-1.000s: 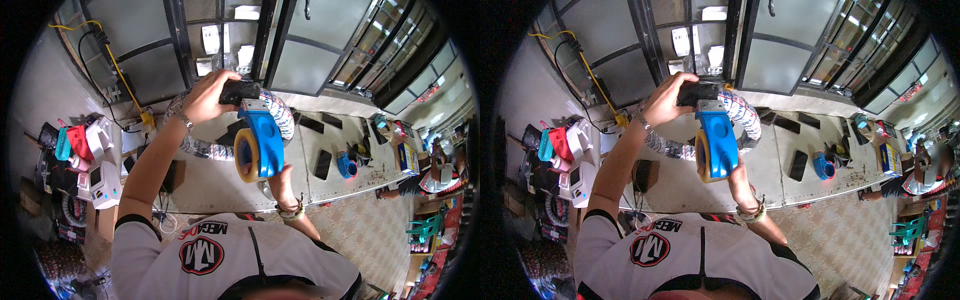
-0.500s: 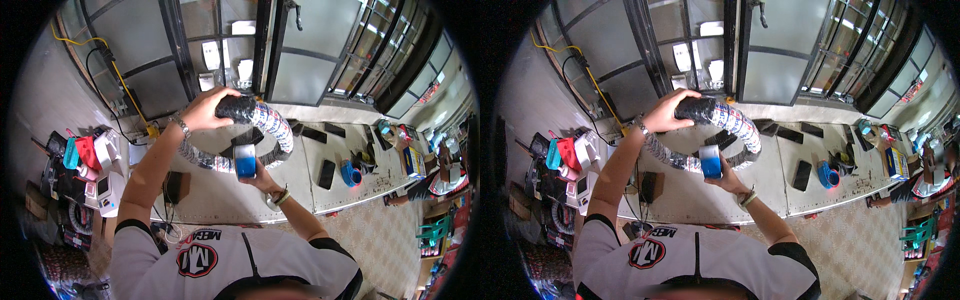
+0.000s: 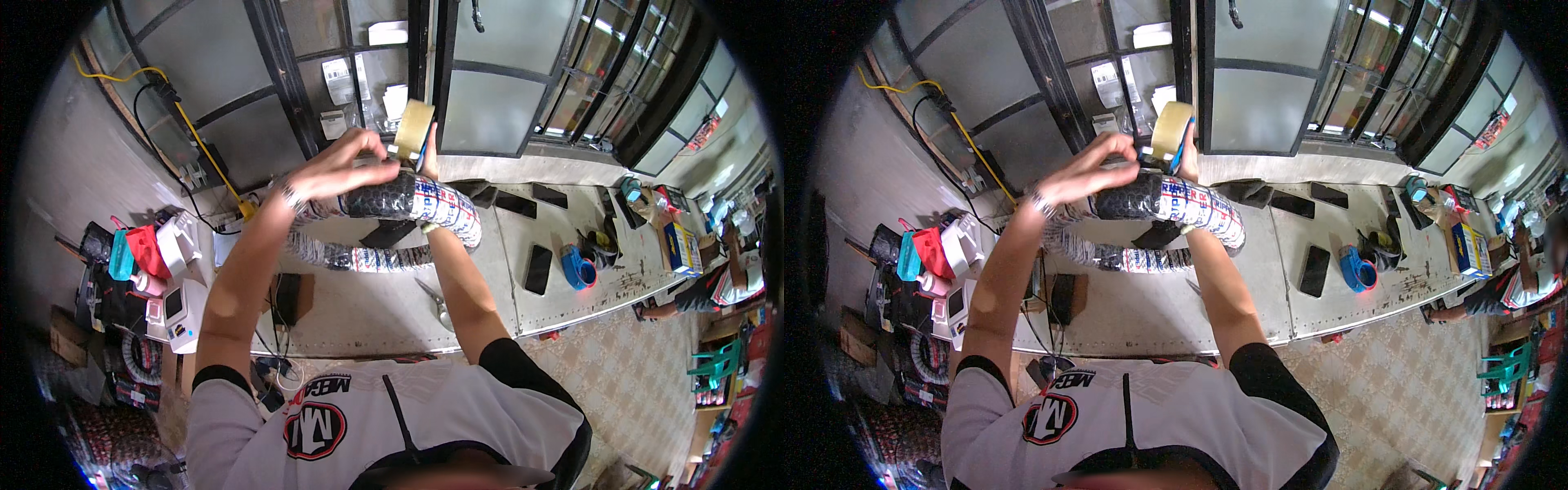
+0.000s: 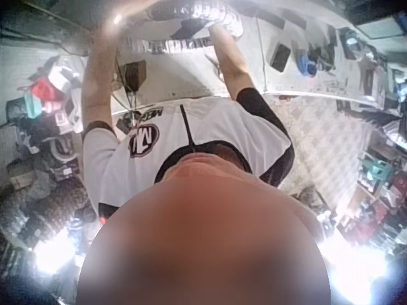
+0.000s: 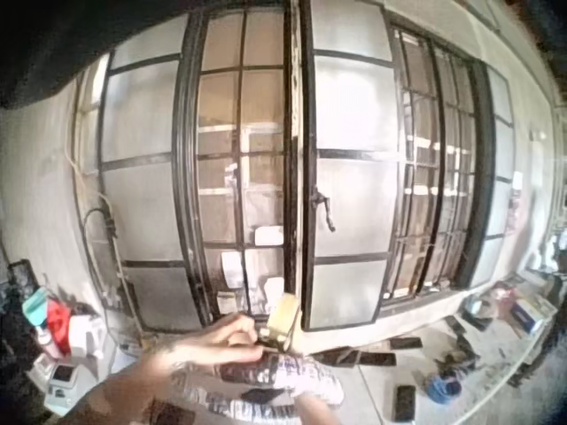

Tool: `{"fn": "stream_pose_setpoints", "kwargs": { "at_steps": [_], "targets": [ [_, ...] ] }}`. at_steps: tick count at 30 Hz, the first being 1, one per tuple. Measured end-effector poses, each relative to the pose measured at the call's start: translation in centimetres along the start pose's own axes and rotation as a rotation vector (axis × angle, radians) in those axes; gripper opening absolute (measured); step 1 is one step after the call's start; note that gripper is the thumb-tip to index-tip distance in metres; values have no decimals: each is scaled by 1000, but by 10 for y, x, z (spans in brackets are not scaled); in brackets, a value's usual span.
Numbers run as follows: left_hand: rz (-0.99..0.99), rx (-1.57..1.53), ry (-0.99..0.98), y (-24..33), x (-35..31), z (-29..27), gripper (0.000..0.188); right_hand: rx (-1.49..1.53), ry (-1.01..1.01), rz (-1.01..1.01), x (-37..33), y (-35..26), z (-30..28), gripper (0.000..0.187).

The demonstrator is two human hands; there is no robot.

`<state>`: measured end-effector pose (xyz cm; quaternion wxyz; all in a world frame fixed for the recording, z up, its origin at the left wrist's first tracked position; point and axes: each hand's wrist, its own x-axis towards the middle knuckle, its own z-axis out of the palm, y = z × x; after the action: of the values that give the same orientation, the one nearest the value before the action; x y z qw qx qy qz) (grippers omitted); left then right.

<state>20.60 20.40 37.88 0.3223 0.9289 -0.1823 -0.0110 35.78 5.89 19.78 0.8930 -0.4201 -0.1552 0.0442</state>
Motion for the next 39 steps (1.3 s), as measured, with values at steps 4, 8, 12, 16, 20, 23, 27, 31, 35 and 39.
{"fn": "stream_pose_setpoints", "kwargs": {
  "at_steps": [4,8,12,16,20,23,27,31,35,39],
  "targets": [
    [-184,-480,286,-21,70,12,76,-614,-32,-652,37,9,11,57],
    [15,-523,390,-34,79,28,85,-922,124,-877,16,-7,24,54],
    [227,-476,427,-27,72,25,84,-1079,-614,-182,-119,-56,11,42],
    [359,-403,552,-25,72,17,86,-612,-455,213,-150,-157,-8,30],
    [396,-385,520,-19,81,20,84,-524,69,-161,-40,-203,37,62],
    [469,-283,415,3,73,15,82,-528,-86,-5,31,-201,74,65],
    [283,208,379,17,3,-16,102,-337,-171,192,44,-202,90,52],
    [129,277,252,-4,-63,2,93,-286,-319,152,16,-224,117,43],
    [-19,398,483,-31,-61,27,77,-325,-308,62,-42,-240,146,56],
    [-62,415,479,-43,-49,18,78,-272,-367,-50,-143,-214,122,83]
  ]
}}
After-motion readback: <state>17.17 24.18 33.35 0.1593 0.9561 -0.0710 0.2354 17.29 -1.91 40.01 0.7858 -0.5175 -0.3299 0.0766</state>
